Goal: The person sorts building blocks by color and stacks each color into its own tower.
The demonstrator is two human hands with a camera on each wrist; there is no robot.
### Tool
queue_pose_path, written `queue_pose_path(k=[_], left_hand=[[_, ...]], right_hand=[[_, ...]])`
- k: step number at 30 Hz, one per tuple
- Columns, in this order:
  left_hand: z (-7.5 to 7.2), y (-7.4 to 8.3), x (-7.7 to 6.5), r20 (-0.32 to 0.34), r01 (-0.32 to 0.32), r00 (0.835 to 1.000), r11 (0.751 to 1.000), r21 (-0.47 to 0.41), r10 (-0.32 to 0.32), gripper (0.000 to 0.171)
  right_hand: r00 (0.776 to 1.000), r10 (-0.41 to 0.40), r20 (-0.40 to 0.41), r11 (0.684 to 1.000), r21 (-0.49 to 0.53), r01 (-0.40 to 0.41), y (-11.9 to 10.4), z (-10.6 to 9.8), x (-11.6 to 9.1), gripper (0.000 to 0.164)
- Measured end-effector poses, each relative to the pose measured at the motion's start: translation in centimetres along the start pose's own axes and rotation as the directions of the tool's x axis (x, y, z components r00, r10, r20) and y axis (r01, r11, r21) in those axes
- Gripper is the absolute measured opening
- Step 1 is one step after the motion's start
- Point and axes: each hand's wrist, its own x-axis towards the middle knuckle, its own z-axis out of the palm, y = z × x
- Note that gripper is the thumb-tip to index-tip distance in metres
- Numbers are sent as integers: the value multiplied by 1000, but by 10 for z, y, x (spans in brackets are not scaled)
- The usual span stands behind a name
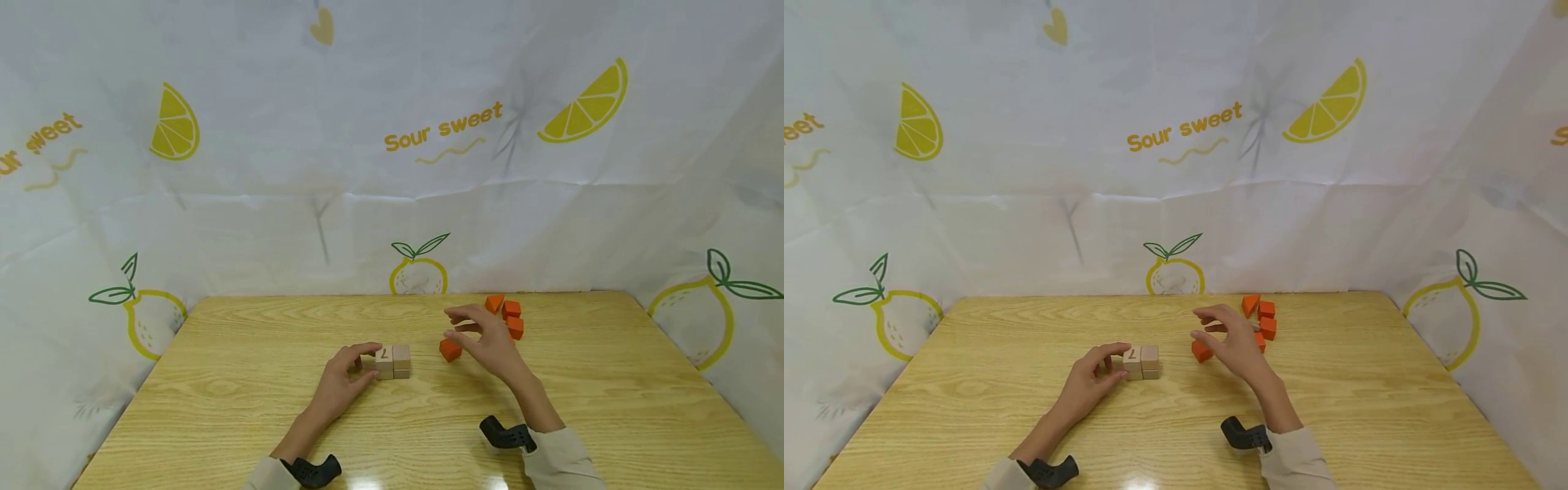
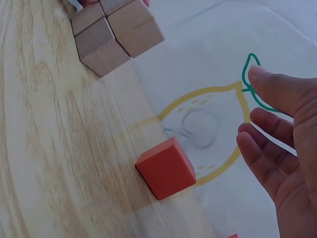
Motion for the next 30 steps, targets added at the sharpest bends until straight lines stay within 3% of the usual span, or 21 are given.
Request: queue_pose_path(k=[19,30], left_hand=[[-1,2,0,0,-3,1000,1000,-9,3,53],[-1,2,0,0,-8,1000,1000,-6,8,53]], right_hand=[[993,89,78,995,-54,-85,9,-1,-8,38],[975,154,160,987,-70,-144,-26,-7,-4,38]])
